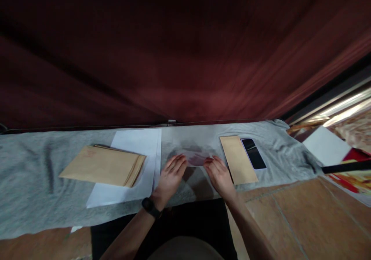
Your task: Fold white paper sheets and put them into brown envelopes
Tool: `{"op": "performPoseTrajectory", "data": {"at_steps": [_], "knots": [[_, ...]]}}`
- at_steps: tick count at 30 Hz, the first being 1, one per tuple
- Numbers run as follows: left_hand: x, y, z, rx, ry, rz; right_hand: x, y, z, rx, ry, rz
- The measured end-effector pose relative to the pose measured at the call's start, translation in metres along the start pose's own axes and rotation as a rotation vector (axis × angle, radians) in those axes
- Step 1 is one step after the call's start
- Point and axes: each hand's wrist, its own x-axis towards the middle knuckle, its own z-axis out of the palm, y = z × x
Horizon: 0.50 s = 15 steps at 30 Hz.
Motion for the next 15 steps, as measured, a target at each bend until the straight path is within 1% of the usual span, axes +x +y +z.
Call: {"op": "performPoseTrajectory", "data": {"at_steps": [2, 4, 7, 9, 11, 13, 15], "knots": [[-0.025, 0.007, 0.015, 0.018, -0.044, 0.016, -0.024, 0.005, 0.017, 0.008, -0.067, -0.018], [-0.047, 0.015, 0.026, 0.033, -0.101, 0.036, -0.046, 0.008, 0.030, 0.024, -0.117, -0.023], [-0.067, 0.023, 0.033, 0.050, -0.154, 0.065, -0.066, 0.007, 0.036, 0.051, -0.117, -0.019], [-0.071, 0.026, 0.032, 0.053, -0.167, 0.061, -0.068, 0.002, 0.037, 0.076, -0.086, 0.019], [-0.070, 0.029, 0.030, 0.036, -0.183, 0.038, -0.061, -0.007, 0.041, 0.104, -0.068, 0.068], [-0.068, 0.032, 0.027, -0.002, -0.194, -0.012, -0.050, -0.018, 0.049, 0.104, -0.079, 0.099], [-0.064, 0.036, 0.024, -0.039, -0.192, -0.087, -0.039, -0.028, 0.060, 0.046, -0.115, 0.103]]}}
